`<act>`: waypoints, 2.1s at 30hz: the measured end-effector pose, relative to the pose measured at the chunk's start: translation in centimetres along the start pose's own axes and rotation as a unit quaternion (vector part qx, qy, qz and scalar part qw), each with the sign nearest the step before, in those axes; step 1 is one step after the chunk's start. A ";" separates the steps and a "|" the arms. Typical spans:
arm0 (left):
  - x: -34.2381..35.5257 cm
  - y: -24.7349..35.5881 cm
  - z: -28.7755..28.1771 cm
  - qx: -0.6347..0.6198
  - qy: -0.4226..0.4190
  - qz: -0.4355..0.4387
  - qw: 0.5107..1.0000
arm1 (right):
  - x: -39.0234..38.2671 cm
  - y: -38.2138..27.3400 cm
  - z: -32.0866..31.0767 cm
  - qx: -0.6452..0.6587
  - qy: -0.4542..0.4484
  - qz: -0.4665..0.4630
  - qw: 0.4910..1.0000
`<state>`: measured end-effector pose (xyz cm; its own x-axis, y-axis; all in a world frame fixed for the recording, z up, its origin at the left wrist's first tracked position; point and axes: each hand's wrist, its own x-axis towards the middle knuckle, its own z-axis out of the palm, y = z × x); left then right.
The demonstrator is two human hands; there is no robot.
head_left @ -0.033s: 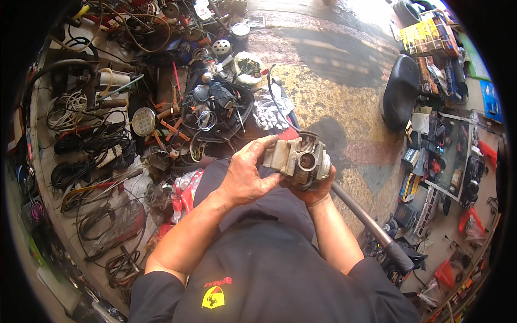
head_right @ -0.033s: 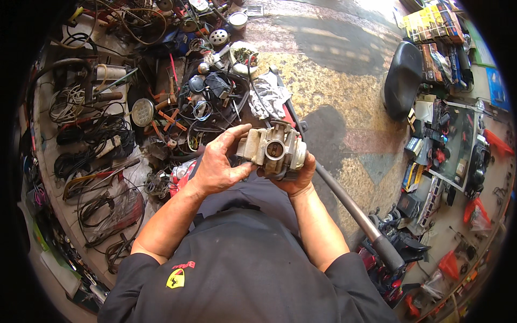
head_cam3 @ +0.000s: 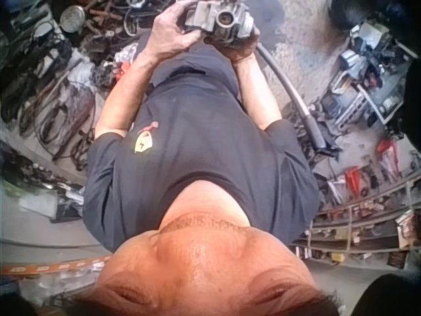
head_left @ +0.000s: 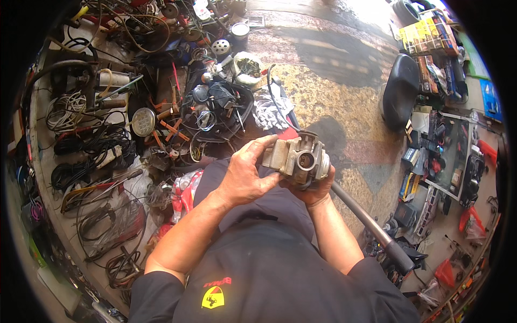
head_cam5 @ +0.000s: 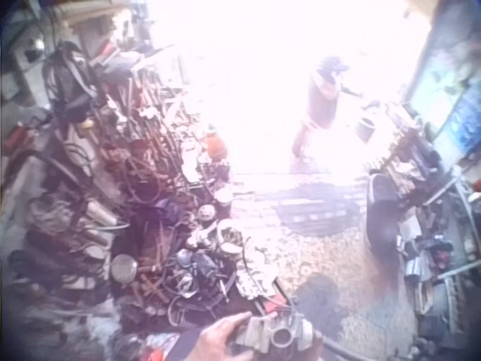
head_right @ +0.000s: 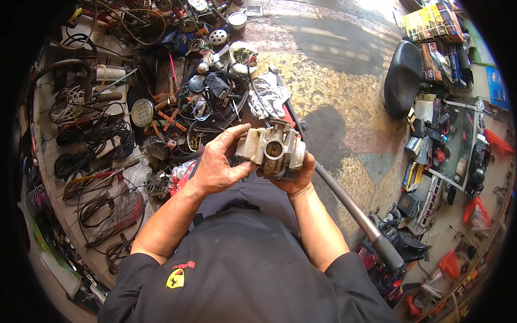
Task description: The person retrieves a new scooter part from a cluttered workshop, wipes it with a cloth, and installs it into the front wheel area of a scooter. They use a cordless drill and a screwdriver to remove and secure components, then manually adjust the part into place.
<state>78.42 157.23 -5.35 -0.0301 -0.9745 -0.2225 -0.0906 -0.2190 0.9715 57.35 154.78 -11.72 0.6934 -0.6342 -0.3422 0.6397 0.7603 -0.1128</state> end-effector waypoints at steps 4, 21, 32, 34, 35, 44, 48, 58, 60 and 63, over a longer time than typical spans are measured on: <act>0.2 -0.4 0.1 0.014 -0.002 0.009 1.000 | -0.4 0.1 -0.5 0.040 0.006 0.001 0.999; -0.4 -1.1 -0.1 -0.225 0.030 -0.087 0.970 | 1.3 -1.2 2.5 -0.126 0.030 0.084 0.988; -4.9 -5.5 -0.6 -0.371 0.196 -0.156 0.894 | 1.4 2.2 2.6 -0.186 0.004 0.168 0.968; -6.3 -6.0 -0.6 -0.467 0.152 -0.135 0.861 | 0.5 2.5 2.6 -0.233 -0.006 0.169 0.958; -7.0 -6.3 -0.7 -0.480 0.147 -0.179 0.846 | 0.0 2.5 2.6 -0.257 -0.028 0.185 0.948; -17.6 -7.8 2.4 -0.709 0.017 -0.068 0.702 | -8.6 6.7 3.7 -0.475 -0.039 0.135 0.869; -22.2 -6.8 5.5 -0.733 -0.006 -0.032 0.680 | -13.2 8.8 3.8 -0.499 -0.096 0.089 0.857; -27.4 -1.5 14.3 -0.677 0.067 -0.121 0.723 | -24.1 7.1 3.2 -0.565 -0.097 0.037 0.819; -27.8 -1.0 17.2 -0.680 0.041 -0.113 0.723 | -26.5 5.7 2.4 -0.575 -0.087 0.028 0.813; -28.2 -0.4 22.8 -0.673 -0.020 -0.085 0.734 | -30.8 2.6 0.6 -0.603 -0.092 -0.005 0.792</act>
<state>56.60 185.92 -1.37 -0.1633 -0.9314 -0.3253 0.9692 -0.2131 0.1237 37.90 176.22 -0.90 0.7971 -0.5674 -0.2064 -0.0597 0.2662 -0.9621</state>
